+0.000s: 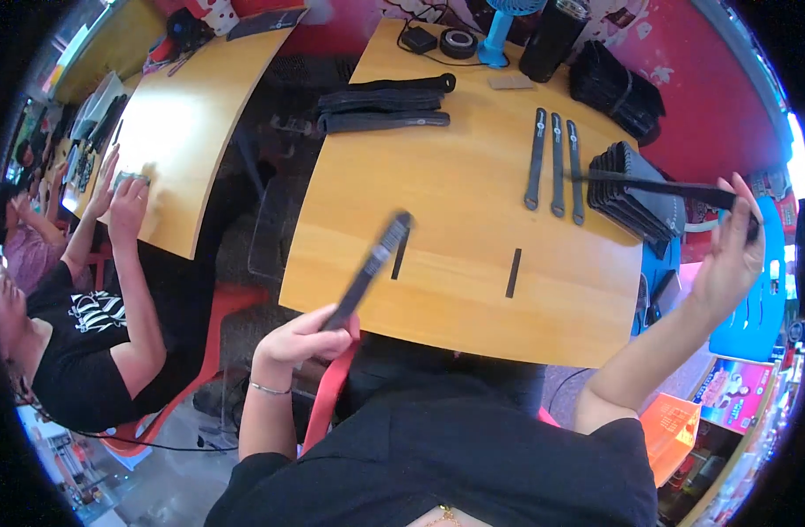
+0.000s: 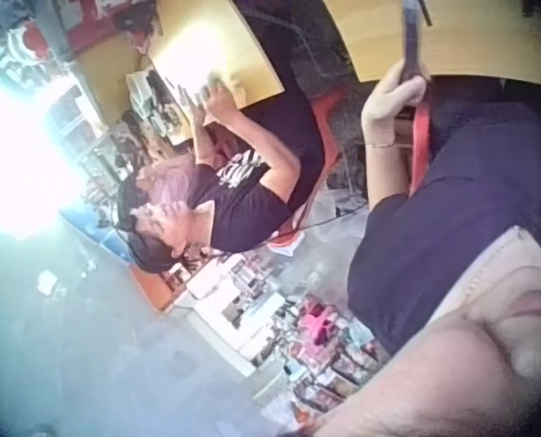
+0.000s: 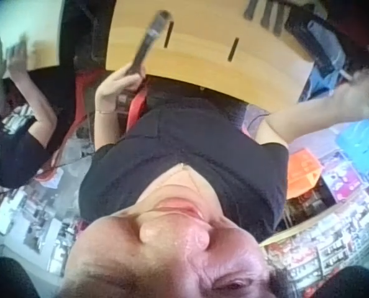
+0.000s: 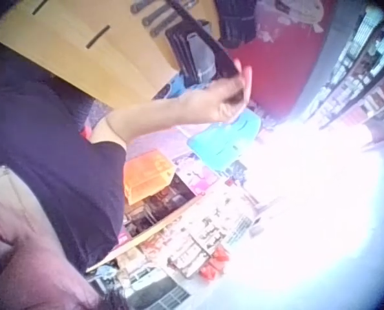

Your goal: Inserting thin structural rods into fabric straps to assemble textile components.

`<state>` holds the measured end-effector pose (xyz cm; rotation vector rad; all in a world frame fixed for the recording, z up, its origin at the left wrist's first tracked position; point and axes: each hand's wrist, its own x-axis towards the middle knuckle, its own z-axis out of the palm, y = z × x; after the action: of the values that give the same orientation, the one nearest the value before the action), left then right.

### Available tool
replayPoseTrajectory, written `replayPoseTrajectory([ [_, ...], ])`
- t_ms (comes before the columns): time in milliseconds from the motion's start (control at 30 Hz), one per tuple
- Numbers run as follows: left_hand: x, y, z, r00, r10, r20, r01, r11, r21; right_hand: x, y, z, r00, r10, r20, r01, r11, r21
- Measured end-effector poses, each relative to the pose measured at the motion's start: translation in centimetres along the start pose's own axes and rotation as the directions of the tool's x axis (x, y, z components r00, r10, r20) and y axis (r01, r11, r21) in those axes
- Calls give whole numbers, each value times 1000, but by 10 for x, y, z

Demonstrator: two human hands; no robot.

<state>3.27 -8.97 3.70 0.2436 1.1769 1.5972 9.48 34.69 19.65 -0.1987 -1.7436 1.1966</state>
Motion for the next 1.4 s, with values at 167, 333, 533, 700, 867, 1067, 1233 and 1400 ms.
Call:
replayPoseTrajectory([
  [167, 22, -4, 4, 955, 275, -114, -295, 823, -485, -33, 37, 99, 961, -155, 231, 216, 939, -269],
  [333, 59, 2, 9, 924, 375, -73, -364, 806, -468, -93, 105, 124, 729, -96, 678, 433, 832, -348],
  [533, 84, 10, 18, 913, 349, -212, -407, 823, -396, -127, 118, 125, 570, 156, 807, 367, 830, -420],
  [700, 94, 9, 18, 871, 409, -272, -468, 859, -207, -121, 143, 131, 622, 157, 767, 423, 756, -499],
  [867, 94, 10, 26, 873, 359, -330, -429, 887, -172, -101, 150, 140, 659, 274, 700, 368, 694, -618],
  [1067, 99, 6, 27, 890, 383, -248, -449, 832, -325, -91, 172, 132, 700, 195, 687, 400, 689, -604],
  [1233, 105, 5, 29, 896, 368, -250, -436, 837, -331, -87, 172, 125, 699, 247, 671, 329, 722, -609],
  [1400, 111, 13, 36, 905, 346, -248, -405, 879, -250, -82, 163, 118, 741, 193, 644, 286, 776, -562],
])
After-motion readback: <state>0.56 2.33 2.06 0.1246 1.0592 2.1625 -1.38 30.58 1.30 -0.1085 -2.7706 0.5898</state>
